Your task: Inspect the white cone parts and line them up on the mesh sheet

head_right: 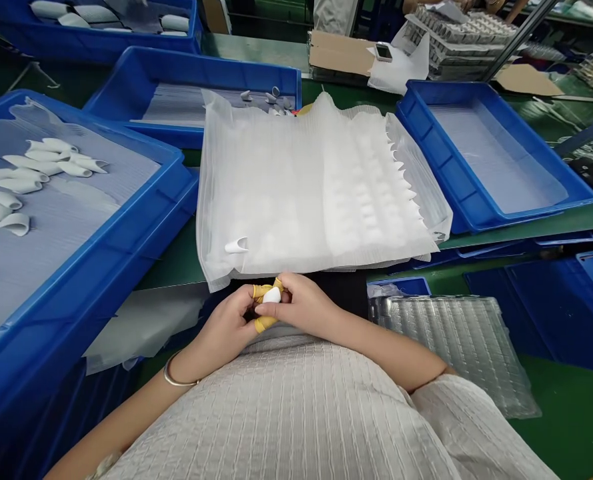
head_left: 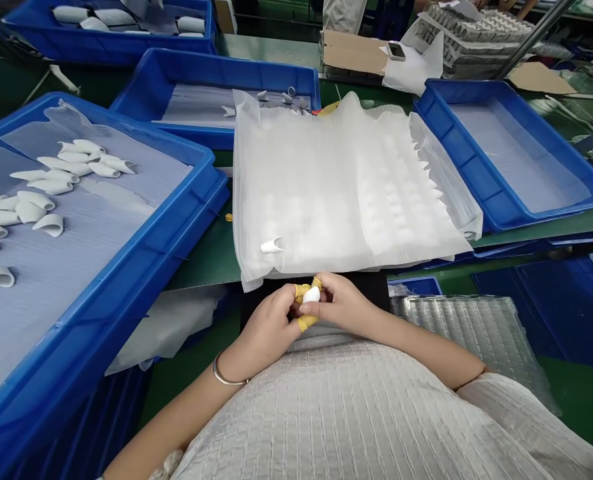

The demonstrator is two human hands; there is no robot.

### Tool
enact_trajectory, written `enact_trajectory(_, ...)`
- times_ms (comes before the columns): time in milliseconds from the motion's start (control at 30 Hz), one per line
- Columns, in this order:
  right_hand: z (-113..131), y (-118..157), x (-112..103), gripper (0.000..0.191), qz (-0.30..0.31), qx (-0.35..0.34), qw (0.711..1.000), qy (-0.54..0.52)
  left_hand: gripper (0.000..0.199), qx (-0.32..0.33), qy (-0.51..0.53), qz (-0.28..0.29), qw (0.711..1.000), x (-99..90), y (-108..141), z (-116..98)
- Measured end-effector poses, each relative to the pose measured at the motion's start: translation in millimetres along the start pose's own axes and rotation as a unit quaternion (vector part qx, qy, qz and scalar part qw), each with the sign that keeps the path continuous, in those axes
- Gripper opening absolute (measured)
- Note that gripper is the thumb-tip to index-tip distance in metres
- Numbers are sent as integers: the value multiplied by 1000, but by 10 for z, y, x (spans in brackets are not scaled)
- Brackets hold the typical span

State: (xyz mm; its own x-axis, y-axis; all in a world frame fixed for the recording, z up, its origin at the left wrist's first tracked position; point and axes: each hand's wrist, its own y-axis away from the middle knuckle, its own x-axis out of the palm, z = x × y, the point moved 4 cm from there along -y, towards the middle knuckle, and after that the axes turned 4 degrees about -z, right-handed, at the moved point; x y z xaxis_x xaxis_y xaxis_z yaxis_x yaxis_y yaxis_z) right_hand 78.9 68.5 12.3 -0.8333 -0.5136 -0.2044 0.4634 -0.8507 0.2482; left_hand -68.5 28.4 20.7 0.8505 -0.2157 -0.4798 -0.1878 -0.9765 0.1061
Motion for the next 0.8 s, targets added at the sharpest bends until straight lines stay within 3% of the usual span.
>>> enact_trajectory(100, 1, -30, -14, 40, -4, -1, 1000, -25, 17, -15, 40, 18, 999, 18, 15, 33)
enact_trajectory(200, -83, -69, -51, 47, -15, 46, 996, -78, 23, -33, 80, 28, 996, 32, 31, 70)
enact_trajectory(400, -161, -73, -120, 34, -32, 91, 988, -124, 22, -41, 48, 14, 998, 14, 19, 96)
enact_trajectory(533, -85, -35, -96, 32, -22, 66, 993, -97, 16, -18, -6, 9, 1000, 10, -17, 65)
enact_trajectory(700, -18, -31, -11, 37, -9, 27, 999, 18, 20, 22, -80, -2, 997, -2, -46, 7)
enact_trajectory(800, -16, -54, 9, 35, 9, 21, 1000, -4, 19, 29, -82, 5, 996, -11, -29, 6)
